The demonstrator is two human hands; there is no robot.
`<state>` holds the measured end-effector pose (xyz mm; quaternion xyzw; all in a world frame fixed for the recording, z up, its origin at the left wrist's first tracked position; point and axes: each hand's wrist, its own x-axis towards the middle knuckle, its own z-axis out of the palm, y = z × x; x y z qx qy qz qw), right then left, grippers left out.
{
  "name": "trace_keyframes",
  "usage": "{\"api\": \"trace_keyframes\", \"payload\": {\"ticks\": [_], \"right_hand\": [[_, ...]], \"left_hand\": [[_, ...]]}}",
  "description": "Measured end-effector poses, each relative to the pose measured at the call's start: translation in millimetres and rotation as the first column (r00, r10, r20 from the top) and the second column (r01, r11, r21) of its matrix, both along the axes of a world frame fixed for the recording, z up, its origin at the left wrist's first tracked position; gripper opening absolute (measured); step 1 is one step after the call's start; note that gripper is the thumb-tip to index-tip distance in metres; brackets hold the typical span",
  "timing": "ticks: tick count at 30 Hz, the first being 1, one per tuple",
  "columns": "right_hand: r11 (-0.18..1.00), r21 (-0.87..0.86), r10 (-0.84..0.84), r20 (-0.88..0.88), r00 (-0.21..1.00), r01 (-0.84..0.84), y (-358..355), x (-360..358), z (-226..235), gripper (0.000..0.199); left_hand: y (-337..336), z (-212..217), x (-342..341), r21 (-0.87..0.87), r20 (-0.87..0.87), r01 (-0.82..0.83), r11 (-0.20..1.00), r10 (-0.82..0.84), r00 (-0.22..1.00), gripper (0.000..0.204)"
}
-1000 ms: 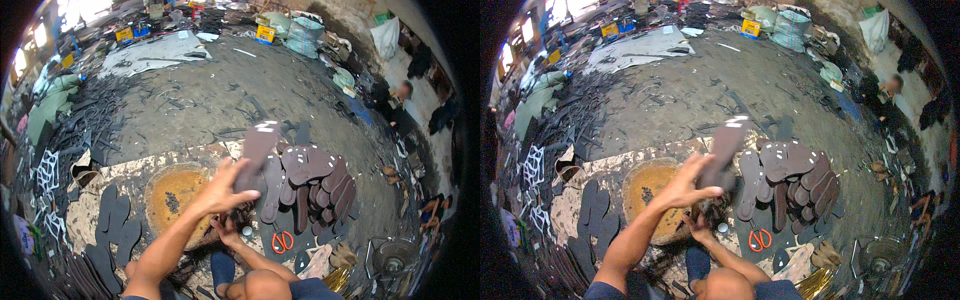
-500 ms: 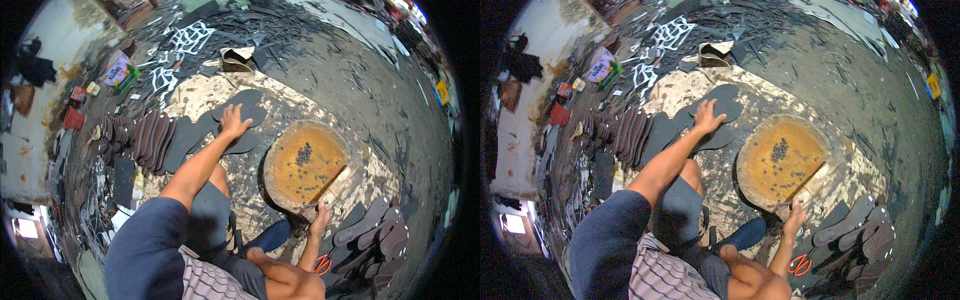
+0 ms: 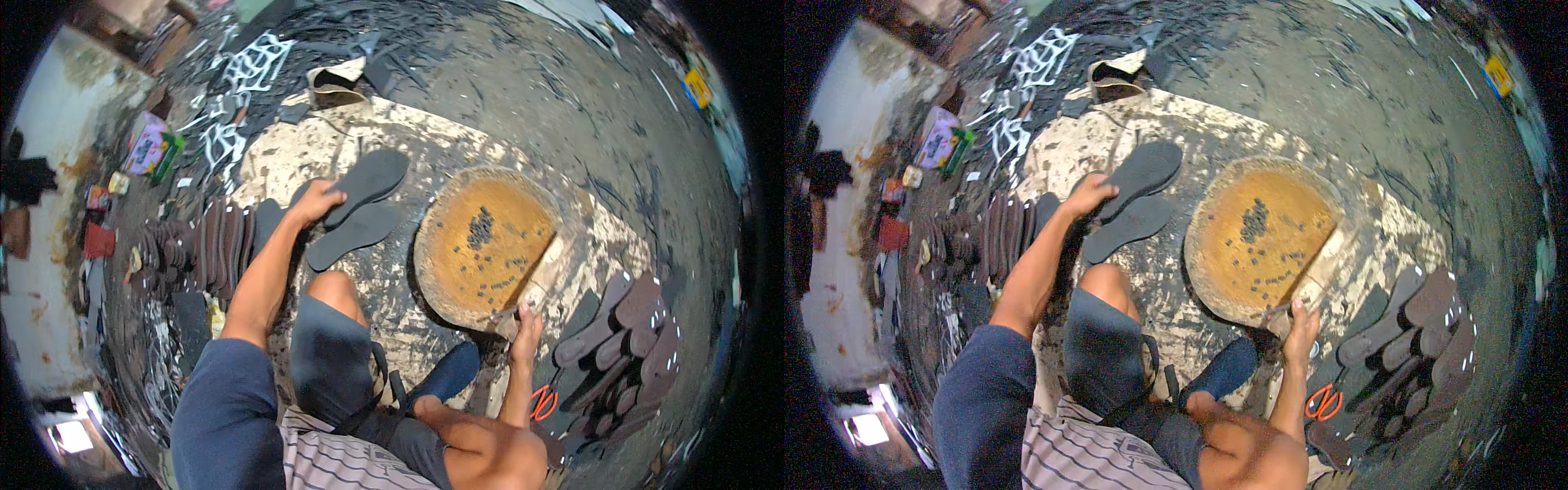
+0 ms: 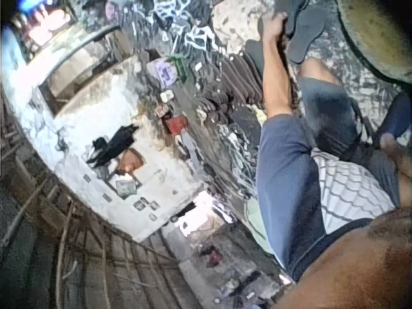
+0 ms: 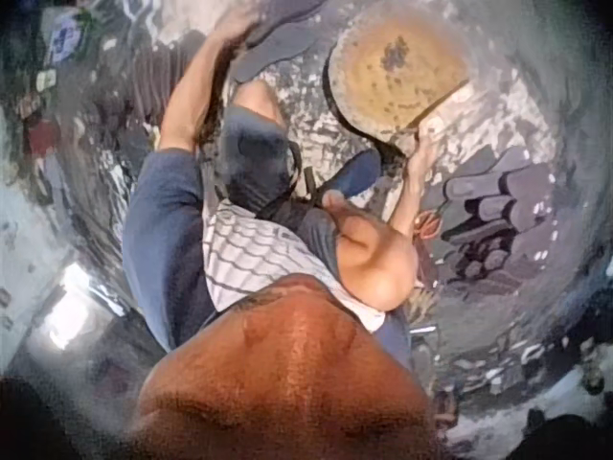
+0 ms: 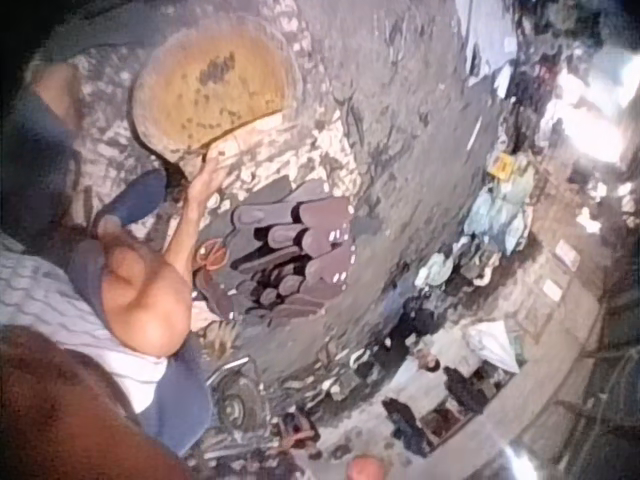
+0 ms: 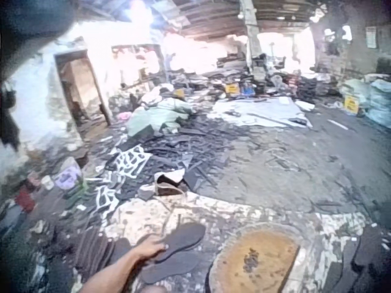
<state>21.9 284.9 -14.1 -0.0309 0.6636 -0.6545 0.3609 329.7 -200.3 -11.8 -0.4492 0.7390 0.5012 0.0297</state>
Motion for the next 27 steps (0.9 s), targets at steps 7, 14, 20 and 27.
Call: {"api": "trace_keyframes", "payload": {"ticks": [7,14,20,27], "right_hand": [[0.998,-0.049,0.042,-0.059,0.997,-0.045,7,-5,-18,0.042],[0.997,-0.070,0.013,-0.023,1.000,-0.015,1,5,-19,0.045],[0.971,0.229,0.114,-0.215,0.970,-0.063,-2,3,-8,0.045],[0.998,-0.015,-0.061,-0.152,0.987,0.059,-8,8,17,0.043]], "left_hand": [[53,15,-27,-0.409,0.154,0.071,0.910,-0.009,0.988,0.062],[80,28,25,0.262,-0.061,-0.082,0.961,0.101,0.993,0.046],[81,57,-2,0.054,0.146,0.140,0.989,-0.147,0.978,0.085],[123,110,-159,-0.689,-0.242,0.108,0.716,-0.368,0.898,0.074]]}}
